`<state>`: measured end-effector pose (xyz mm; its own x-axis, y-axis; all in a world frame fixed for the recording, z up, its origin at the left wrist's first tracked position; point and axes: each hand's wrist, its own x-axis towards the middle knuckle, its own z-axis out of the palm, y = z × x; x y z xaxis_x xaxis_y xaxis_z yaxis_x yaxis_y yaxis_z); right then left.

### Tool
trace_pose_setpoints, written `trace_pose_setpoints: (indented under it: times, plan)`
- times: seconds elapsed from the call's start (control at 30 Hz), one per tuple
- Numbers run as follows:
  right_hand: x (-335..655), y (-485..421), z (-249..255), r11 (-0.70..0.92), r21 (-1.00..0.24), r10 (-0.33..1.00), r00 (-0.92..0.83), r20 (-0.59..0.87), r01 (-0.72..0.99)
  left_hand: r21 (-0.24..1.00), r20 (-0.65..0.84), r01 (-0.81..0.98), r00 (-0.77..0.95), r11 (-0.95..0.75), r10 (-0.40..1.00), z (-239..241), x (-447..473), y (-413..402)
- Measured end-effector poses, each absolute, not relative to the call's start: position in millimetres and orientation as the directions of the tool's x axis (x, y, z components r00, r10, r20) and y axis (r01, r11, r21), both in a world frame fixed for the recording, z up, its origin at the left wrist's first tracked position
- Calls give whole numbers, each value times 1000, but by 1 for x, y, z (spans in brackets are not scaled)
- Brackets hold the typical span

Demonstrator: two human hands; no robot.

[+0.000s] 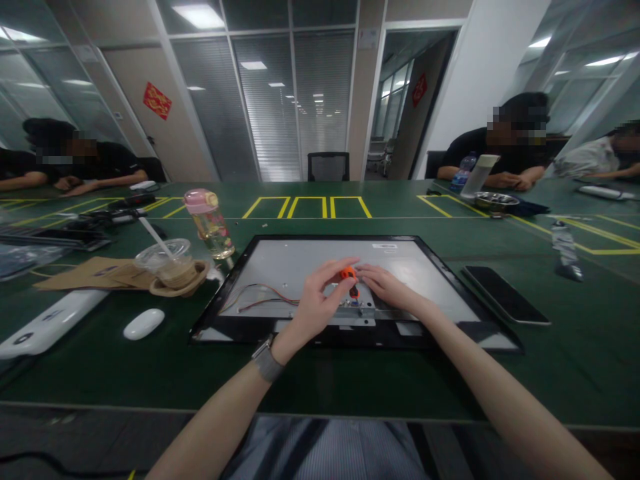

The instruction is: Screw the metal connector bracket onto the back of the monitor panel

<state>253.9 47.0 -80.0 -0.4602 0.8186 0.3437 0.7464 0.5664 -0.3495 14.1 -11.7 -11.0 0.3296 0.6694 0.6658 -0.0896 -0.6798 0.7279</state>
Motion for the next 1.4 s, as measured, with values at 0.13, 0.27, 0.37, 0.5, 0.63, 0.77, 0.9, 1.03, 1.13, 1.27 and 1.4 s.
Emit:
trace_pose_setpoints:
  times: [0.13, 0.27, 0.37, 0.5, 0.63, 0.77, 0.9, 1.03, 1.13, 1.27, 1.4]
  plan:
    - [253, 45, -78, 554, -356, 826, -443, 349, 752, 696, 677, -5, 337, -718, 654, -9, 12, -13]
    - [253, 44, -76, 573, -358, 815, -463, 349, 738, 706, 665, -15, 357, -708, 656, -11, 12, -15]
    - [254, 44, -76, 587, -358, 804, -475, 357, 726, 710, 675, -47, 329, -703, 660, -13, 14, -15]
    - [255, 46, -79, 586, -346, 803, -469, 368, 732, 682, 713, -33, 251, -730, 655, -13, 15, -13]
    - [255, 46, -80, 586, -341, 803, -468, 369, 735, 647, 745, 23, 196, -763, 638, -10, 14, -11]
    - [254, 44, -76, 572, -333, 813, -465, 350, 749, 655, 732, 3, 246, -755, 636, -10, 12, -14]
    - [253, 44, -76, 595, -335, 797, -482, 364, 730, 676, 717, -74, 293, -733, 632, -11, 13, -15]
    - [253, 45, -77, 566, -340, 818, -459, 348, 751, 650, 737, 21, 223, -760, 637, -10, 15, -12]
    - [252, 45, -77, 551, -349, 828, -447, 337, 758, 627, 754, 109, 166, -772, 636, -10, 14, -10]
    - [253, 43, -76, 556, -355, 825, -448, 343, 752, 635, 744, 98, 190, -766, 641, -8, 11, -12]
    - [254, 42, -76, 567, -349, 818, -459, 348, 746, 670, 724, -31, 250, -742, 643, -8, 12, -17]
